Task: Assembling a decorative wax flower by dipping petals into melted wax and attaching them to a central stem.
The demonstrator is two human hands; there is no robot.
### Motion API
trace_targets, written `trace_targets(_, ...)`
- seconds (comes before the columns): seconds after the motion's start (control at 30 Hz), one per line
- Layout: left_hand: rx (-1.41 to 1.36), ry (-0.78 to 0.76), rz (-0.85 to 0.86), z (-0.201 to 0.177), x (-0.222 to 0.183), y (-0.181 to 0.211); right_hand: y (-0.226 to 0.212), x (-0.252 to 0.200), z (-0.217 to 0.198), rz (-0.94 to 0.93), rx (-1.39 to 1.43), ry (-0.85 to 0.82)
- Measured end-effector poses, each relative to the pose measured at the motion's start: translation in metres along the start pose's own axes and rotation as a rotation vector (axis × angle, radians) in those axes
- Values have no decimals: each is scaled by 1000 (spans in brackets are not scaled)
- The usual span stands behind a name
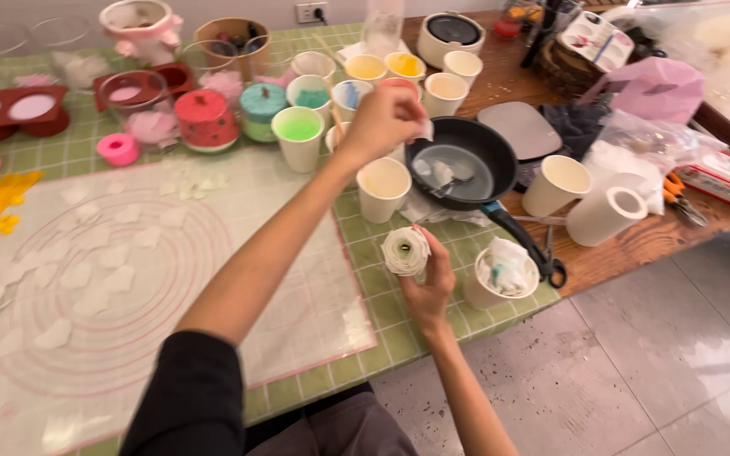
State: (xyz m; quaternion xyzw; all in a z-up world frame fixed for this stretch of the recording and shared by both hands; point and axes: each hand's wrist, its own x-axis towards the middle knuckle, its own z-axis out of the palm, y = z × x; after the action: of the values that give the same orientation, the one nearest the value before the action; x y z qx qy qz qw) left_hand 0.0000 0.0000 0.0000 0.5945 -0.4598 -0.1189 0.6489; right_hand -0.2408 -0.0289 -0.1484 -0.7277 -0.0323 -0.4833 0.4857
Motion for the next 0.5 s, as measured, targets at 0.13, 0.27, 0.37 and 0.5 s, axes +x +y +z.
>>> trace_targets(0.13,387,16,92,55,43,-6,9,-4,0,165,171,61)
trace_targets(0.27,751,-64,-30,89,61,-38,13,-10,-2,251,317,84)
trace_targets(0.37,827,-121,-60,101,77,-79,11,-10,-4,288,365,99)
trace_targets(0.5,996,-90,-22,105,93,-123,7,-8,-5,345,411,148)
